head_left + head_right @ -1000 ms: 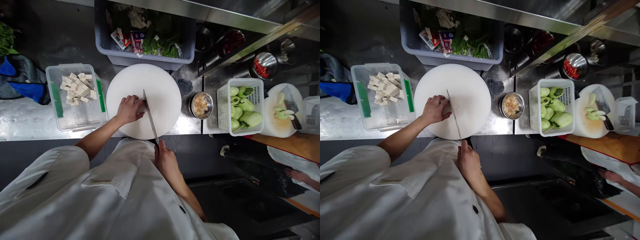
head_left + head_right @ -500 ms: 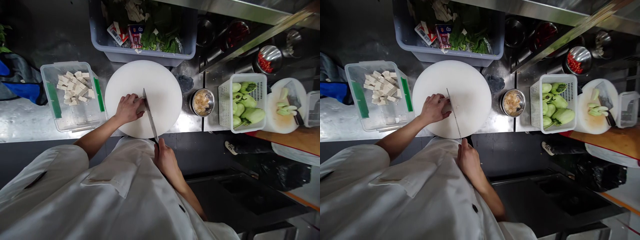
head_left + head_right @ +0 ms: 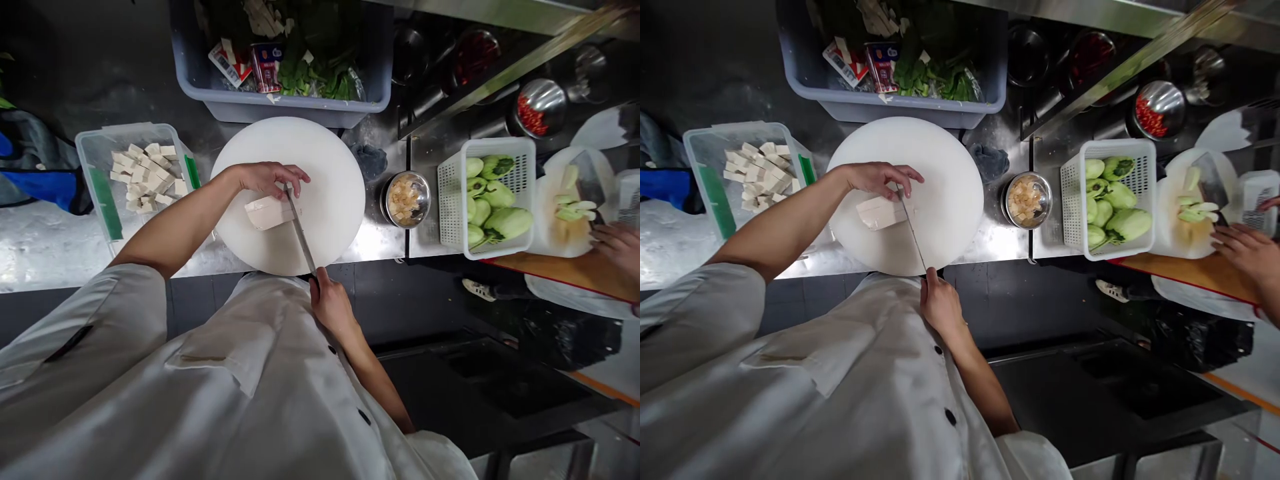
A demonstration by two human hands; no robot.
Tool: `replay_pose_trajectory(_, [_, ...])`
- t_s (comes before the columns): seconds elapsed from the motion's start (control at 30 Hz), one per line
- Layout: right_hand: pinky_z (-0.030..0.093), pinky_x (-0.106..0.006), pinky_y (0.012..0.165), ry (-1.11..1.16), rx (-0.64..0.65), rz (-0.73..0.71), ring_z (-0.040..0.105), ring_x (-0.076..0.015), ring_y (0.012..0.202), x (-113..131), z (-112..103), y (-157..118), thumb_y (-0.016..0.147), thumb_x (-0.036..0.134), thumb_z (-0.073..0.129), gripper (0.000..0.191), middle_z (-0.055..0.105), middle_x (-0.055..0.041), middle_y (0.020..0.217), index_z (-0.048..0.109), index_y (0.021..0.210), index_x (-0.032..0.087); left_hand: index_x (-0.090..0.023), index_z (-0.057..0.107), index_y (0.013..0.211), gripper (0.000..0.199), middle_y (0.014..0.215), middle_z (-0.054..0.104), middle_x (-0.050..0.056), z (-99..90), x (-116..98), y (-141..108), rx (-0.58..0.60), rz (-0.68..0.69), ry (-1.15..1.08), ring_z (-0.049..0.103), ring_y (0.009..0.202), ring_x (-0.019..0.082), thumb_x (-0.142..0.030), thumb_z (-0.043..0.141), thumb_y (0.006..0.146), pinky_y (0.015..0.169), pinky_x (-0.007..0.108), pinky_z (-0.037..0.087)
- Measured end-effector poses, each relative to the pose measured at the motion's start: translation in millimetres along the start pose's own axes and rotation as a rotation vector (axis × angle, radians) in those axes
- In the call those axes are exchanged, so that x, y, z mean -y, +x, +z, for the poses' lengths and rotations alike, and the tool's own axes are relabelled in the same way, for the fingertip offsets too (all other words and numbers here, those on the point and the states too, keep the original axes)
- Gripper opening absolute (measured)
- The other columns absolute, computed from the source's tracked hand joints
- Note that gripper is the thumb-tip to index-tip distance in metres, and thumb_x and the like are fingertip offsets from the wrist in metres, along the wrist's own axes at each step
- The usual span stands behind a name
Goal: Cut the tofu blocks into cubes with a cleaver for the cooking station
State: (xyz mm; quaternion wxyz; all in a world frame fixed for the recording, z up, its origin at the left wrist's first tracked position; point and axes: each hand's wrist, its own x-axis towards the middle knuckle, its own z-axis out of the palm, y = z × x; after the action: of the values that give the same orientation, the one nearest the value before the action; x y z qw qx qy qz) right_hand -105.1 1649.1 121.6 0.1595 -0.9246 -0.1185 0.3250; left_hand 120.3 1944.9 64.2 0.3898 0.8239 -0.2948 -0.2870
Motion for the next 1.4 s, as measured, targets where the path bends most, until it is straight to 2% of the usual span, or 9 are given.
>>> replay_pose_trajectory(0.1, [0.024, -0.028, 0.059, 0.018, -0.026, -0.008, 0.062, -0.0194, 0.067, 0.6, -2.4, -3.9, 0.106, 0.030, 0.037, 0.020, 0.072, -0.0063, 0.084, 0.052, 0.112, 0.018, -0.030, 0.081, 0.101, 0.037, 0.141, 0.061, 0.004, 5.3, 2.5, 9.3, 0.031, -0.016, -0.003, 0.062, 0.120, 0.026, -0.053, 0.075, 0.072, 0.098, 0.033, 0.050])
replay_pose_trajectory(0.23, [0.025, -0.029, 0.059, 0.041, -0.080, -0.020, 0.064, -0.0206, 0.066, 6.4, -13.4, -20.6, 0.106, 0.032, 0.036, 0.023, 0.071, -0.0069, 0.083, 0.053, 0.110, 0.018, -0.030, 0.081, 0.105, 0.040, 0.137, 0.063, 0.007, 10.3, 3.1, 8.6, 0.012, -0.009, 0.017, 0.062, 0.123, 0.028, -0.054, 0.074, 0.074, 0.098, 0.036, 0.050])
replay_pose_trajectory(0.47, [0.027, -0.028, 0.057, 0.034, -0.107, -0.023, 0.063, -0.0197, 0.063, 22.8, -28.1, -43.4, 0.107, 0.034, 0.033, 0.025, 0.070, -0.0055, 0.082, 0.054, 0.105, 0.020, -0.026, 0.078, 0.109, 0.049, 0.141, 0.062, 0.011, -2.1, 7.4, -8.1, 0.013, 0.042, 0.090, 0.057, 0.131, 0.032, -0.063, 0.076, 0.077, 0.099, 0.039, 0.051])
replay_pose_trajectory(0.73, [0.024, -0.029, 0.059, -0.006, -0.035, 0.010, 0.062, -0.0193, 0.064, 29.4, -17.8, -29.2, 0.107, 0.030, 0.036, 0.021, 0.070, -0.0064, 0.083, 0.053, 0.107, 0.019, -0.027, 0.078, 0.109, 0.046, 0.149, 0.056, 0.009, 1.9, 9.5, -17.0, 0.016, 0.060, -0.019, 0.052, 0.136, 0.029, -0.060, 0.076, 0.077, 0.103, 0.036, 0.049])
replay_pose_trajectory(0.9, [0.022, -0.029, 0.059, -0.050, 0.034, 0.033, 0.062, -0.0198, 0.067, 25.0, -0.6, -2.1, 0.107, 0.027, 0.038, 0.017, 0.072, -0.0067, 0.082, 0.052, 0.112, 0.018, -0.028, 0.078, 0.108, 0.043, 0.147, 0.056, 0.005, 6.8, 16.0, -14.2, 0.006, -0.015, 0.068, 0.057, 0.129, 0.026, -0.055, 0.072, 0.076, 0.104, 0.034, 0.049])
replay_pose_trajectory(1.0, [0.024, -0.029, 0.060, -0.038, 0.032, 0.016, 0.063, -0.0201, 0.068, 21.7, 4.4, 5.3, 0.107, 0.027, 0.038, 0.018, 0.072, -0.0067, 0.082, 0.052, 0.113, 0.017, -0.028, 0.079, 0.107, 0.041, 0.147, 0.056, 0.004, 7.2, 18.5, -13.2, 0.019, -0.017, 0.098, 0.058, 0.127, 0.025, -0.053, 0.072, 0.076, 0.104, 0.033, 0.048])
replay_pose_trajectory(1.07, [0.026, -0.029, 0.060, -0.014, 0.012, 0.002, 0.064, -0.0206, 0.068, 22.0, 1.1, -0.5, 0.106, 0.028, 0.037, 0.019, 0.072, -0.0069, 0.083, 0.052, 0.113, 0.017, -0.028, 0.078, 0.108, 0.041, 0.148, 0.055, 0.004, 7.6, 19.2, -13.4, 0.024, -0.006, 0.080, 0.058, 0.128, 0.025, -0.053, 0.072, 0.076, 0.104, 0.033, 0.048])
replay_pose_trajectory(1.27, [0.027, -0.029, 0.058, 0.029, -0.046, 0.022, 0.064, -0.0215, 0.063, 35.9, -22.6, -40.5, 0.108, 0.034, 0.032, 0.026, 0.071, -0.0067, 0.081, 0.053, 0.108, 0.020, -0.026, 0.078, 0.108, 0.044, 0.146, 0.058, 0.008, 6.5, 20.6, -19.5, -0.007, 0.024, 0.034, 0.055, 0.133, 0.029, -0.058, 0.075, 0.077, 0.105, 0.038, 0.047])
replay_pose_trajectory(1.4, [0.027, -0.029, 0.057, 0.012, -0.049, -0.006, 0.064, -0.0209, 0.062, 42.2, -23.2, -46.9, 0.109, 0.035, 0.031, 0.027, 0.070, -0.0054, 0.080, 0.054, 0.107, 0.021, -0.027, 0.078, 0.111, 0.046, 0.150, 0.056, 0.008, 0.9, 16.8, -28.4, 0.009, 0.049, -0.002, 0.053, 0.136, 0.030, -0.059, 0.076, 0.078, 0.107, 0.039, 0.047])
